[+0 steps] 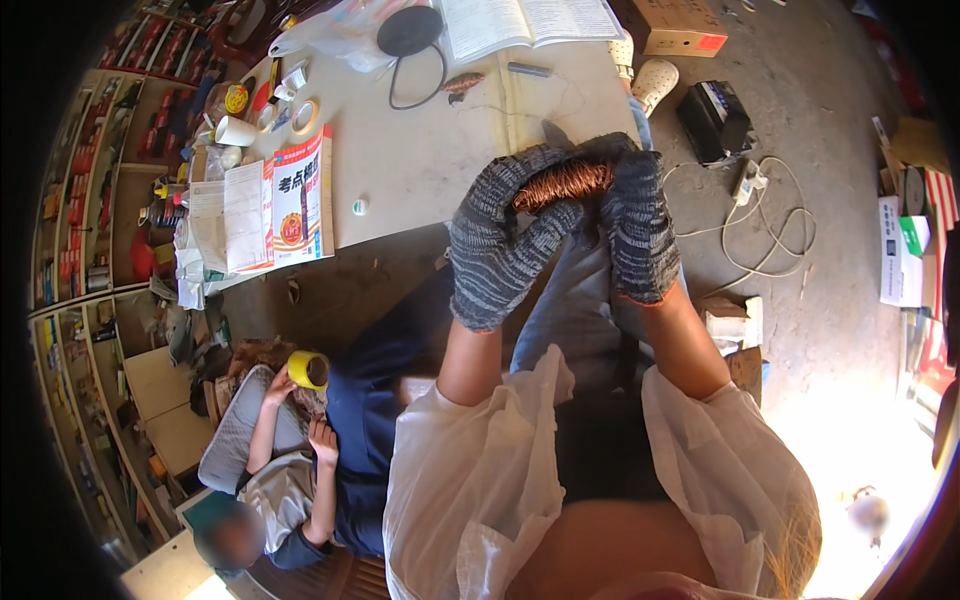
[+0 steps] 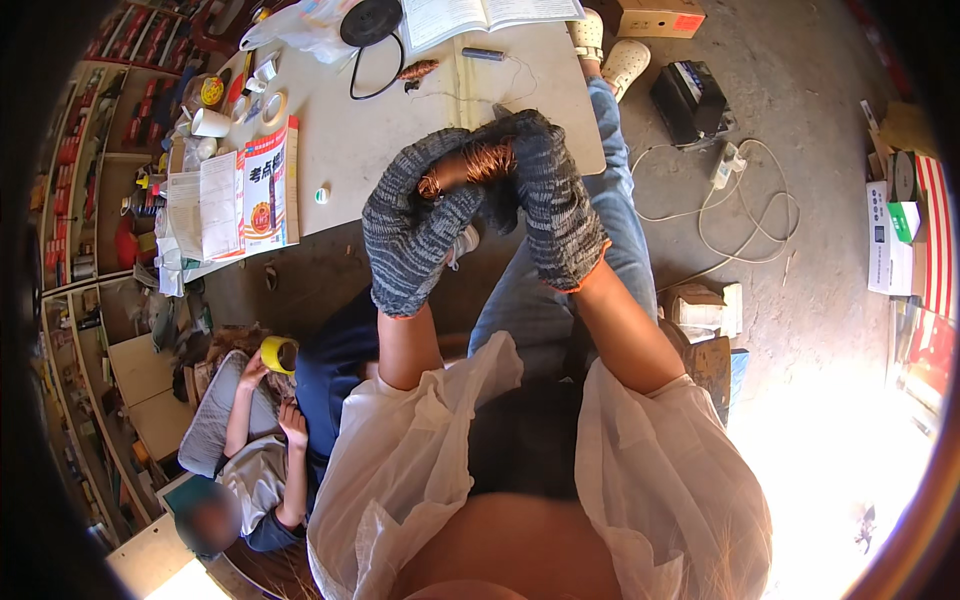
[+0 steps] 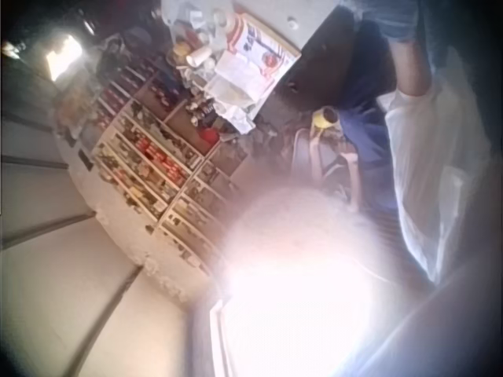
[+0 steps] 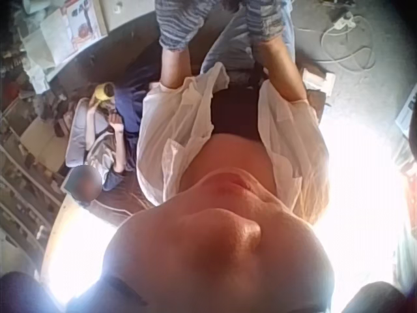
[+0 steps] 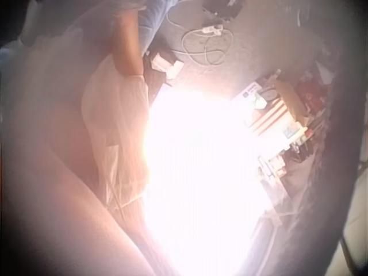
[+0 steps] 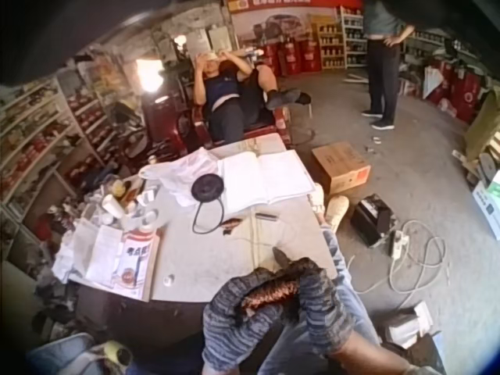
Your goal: The person sits at a cluttered workbench and winds copper wire by hand around a small cylindrical component, repeatedly adjusting the coil and the component with gloved hands. A child sits nearby holding a yellow cup.
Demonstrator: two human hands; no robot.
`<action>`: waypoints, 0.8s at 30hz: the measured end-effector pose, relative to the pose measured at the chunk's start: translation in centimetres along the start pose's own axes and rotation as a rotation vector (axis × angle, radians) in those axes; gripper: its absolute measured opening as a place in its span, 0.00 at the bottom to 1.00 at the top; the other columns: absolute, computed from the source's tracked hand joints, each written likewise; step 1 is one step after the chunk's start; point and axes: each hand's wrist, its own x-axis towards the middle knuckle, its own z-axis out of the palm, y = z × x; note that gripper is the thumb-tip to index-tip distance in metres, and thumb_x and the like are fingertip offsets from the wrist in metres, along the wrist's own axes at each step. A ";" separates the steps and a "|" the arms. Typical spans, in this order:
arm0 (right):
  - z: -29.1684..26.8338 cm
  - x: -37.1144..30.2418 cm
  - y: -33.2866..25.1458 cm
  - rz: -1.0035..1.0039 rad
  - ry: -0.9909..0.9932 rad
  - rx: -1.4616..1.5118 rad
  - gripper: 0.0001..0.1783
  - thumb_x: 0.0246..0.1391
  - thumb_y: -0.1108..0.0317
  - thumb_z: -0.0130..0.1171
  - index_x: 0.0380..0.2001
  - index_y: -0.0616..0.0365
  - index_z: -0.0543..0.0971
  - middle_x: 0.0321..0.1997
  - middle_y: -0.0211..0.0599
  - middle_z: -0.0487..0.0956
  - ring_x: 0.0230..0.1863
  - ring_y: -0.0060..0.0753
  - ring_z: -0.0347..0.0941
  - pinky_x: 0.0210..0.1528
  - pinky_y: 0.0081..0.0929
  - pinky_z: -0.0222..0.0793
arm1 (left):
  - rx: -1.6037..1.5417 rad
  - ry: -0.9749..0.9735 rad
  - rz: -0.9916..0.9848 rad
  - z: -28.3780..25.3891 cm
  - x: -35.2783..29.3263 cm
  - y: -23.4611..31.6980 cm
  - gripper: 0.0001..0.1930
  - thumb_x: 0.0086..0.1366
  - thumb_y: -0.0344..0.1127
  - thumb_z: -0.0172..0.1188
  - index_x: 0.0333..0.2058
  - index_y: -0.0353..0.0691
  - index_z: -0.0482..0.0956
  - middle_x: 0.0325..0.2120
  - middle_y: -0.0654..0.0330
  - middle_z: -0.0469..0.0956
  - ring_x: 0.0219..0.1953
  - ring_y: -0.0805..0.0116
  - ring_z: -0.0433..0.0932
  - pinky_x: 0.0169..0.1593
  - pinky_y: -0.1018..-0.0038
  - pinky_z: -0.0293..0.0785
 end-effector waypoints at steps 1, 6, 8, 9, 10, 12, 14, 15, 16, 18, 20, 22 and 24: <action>0.2 -0.2 -0.8 -0.112 -0.019 -0.212 0.13 0.59 0.70 0.43 0.46 0.63 0.69 0.40 0.37 0.74 0.38 0.31 0.72 0.41 0.28 0.70 | 0.045 0.004 0.016 0.0 0.0 0.1 0.21 0.50 0.22 0.61 0.46 0.31 0.72 0.41 0.55 0.76 0.42 0.67 0.74 0.49 0.72 0.70; -0.2 0.0 -1.0 -0.521 -0.019 -0.777 0.13 0.60 0.67 0.44 0.42 0.63 0.73 0.38 0.38 0.75 0.36 0.28 0.73 0.36 0.26 0.72 | -0.171 0.141 -0.091 0.9 -0.4 0.2 0.17 0.50 0.23 0.61 0.42 0.32 0.75 0.36 0.55 0.78 0.37 0.70 0.76 0.43 0.76 0.72; 0.0 0.1 -1.9 -0.067 0.008 -0.327 0.14 0.59 0.66 0.47 0.43 0.64 0.72 0.38 0.39 0.75 0.36 0.29 0.73 0.36 0.26 0.72 | -0.265 0.161 -0.115 1.1 -0.4 0.2 0.17 0.50 0.23 0.60 0.42 0.31 0.74 0.36 0.55 0.78 0.37 0.71 0.76 0.43 0.76 0.72; 0.2 0.2 -2.3 0.156 0.021 -0.098 0.14 0.58 0.66 0.48 0.44 0.64 0.71 0.38 0.40 0.75 0.37 0.29 0.73 0.36 0.26 0.73 | -0.286 0.170 -0.115 1.1 -0.3 0.1 0.17 0.50 0.23 0.60 0.42 0.30 0.74 0.36 0.55 0.78 0.37 0.72 0.76 0.43 0.76 0.73; 0.1 0.2 -1.8 0.095 0.032 -0.071 0.15 0.57 0.67 0.49 0.45 0.65 0.71 0.39 0.41 0.75 0.37 0.30 0.73 0.37 0.26 0.73 | -0.307 0.180 -0.115 1.2 -0.3 0.1 0.17 0.51 0.22 0.60 0.42 0.30 0.74 0.36 0.55 0.78 0.37 0.72 0.76 0.43 0.77 0.73; -0.1 0.3 -0.7 -0.025 0.017 -0.111 0.16 0.54 0.69 0.51 0.45 0.65 0.70 0.40 0.42 0.75 0.38 0.32 0.74 0.39 0.27 0.73 | -0.307 0.173 -0.137 1.1 -0.3 0.2 0.18 0.51 0.22 0.60 0.43 0.29 0.74 0.37 0.55 0.78 0.37 0.72 0.76 0.43 0.76 0.72; -0.3 -0.1 -0.7 -0.149 -0.060 -0.342 0.16 0.54 0.70 0.52 0.46 0.64 0.70 0.41 0.44 0.75 0.39 0.34 0.74 0.40 0.28 0.73 | -0.288 0.163 -0.144 0.9 -0.2 0.2 0.18 0.50 0.22 0.60 0.43 0.30 0.74 0.37 0.55 0.77 0.37 0.71 0.76 0.43 0.76 0.72; -0.3 -0.2 -0.9 -0.219 -0.102 -0.458 0.16 0.53 0.71 0.52 0.46 0.63 0.70 0.41 0.45 0.75 0.40 0.35 0.74 0.40 0.29 0.72 | -0.269 0.157 -0.139 0.8 -0.2 0.1 0.18 0.50 0.22 0.60 0.43 0.30 0.74 0.37 0.55 0.77 0.37 0.72 0.76 0.43 0.76 0.72; -0.2 -0.2 -1.2 -0.293 -0.137 -0.570 0.16 0.53 0.71 0.52 0.47 0.63 0.70 0.42 0.46 0.75 0.40 0.37 0.74 0.41 0.29 0.72 | -0.250 0.150 -0.134 0.8 -0.2 0.0 0.19 0.50 0.23 0.61 0.43 0.31 0.74 0.37 0.55 0.77 0.37 0.72 0.76 0.43 0.76 0.72; 0.1 0.1 -1.9 -0.461 -0.178 -0.697 0.17 0.53 0.73 0.52 0.47 0.61 0.70 0.42 0.47 0.75 0.41 0.41 0.74 0.42 0.32 0.72 | -0.147 0.126 -0.060 0.9 -0.4 -0.7 0.19 0.49 0.23 0.61 0.43 0.32 0.74 0.37 0.55 0.77 0.37 0.71 0.76 0.43 0.76 0.72; -0.5 0.9 -1.5 -0.489 -0.197 -0.823 0.16 0.53 0.73 0.51 0.47 0.60 0.70 0.42 0.48 0.75 0.42 0.45 0.73 0.43 0.34 0.71 | -0.086 0.072 -0.023 0.9 -0.4 -0.8 0.20 0.50 0.23 0.60 0.44 0.33 0.74 0.38 0.56 0.77 0.39 0.70 0.76 0.44 0.75 0.72; -0.6 1.4 -1.8 -0.439 -0.184 -0.823 0.16 0.54 0.71 0.51 0.46 0.60 0.70 0.42 0.48 0.75 0.42 0.48 0.73 0.44 0.36 0.70 | -0.066 -0.014 -0.026 0.8 -0.4 -0.7 0.19 0.52 0.23 0.57 0.46 0.32 0.72 0.39 0.56 0.76 0.41 0.70 0.75 0.48 0.74 0.70; 0.5 1.7 -2.8 -0.314 -0.146 -0.698 0.16 0.54 0.68 0.52 0.46 0.60 0.70 0.40 0.47 0.75 0.42 0.51 0.72 0.44 0.37 0.70 | 0.039 -0.054 0.047 0.3 -0.4 -0.8 0.19 0.51 0.24 0.58 0.45 0.32 0.73 0.38 0.56 0.76 0.41 0.69 0.75 0.48 0.74 0.70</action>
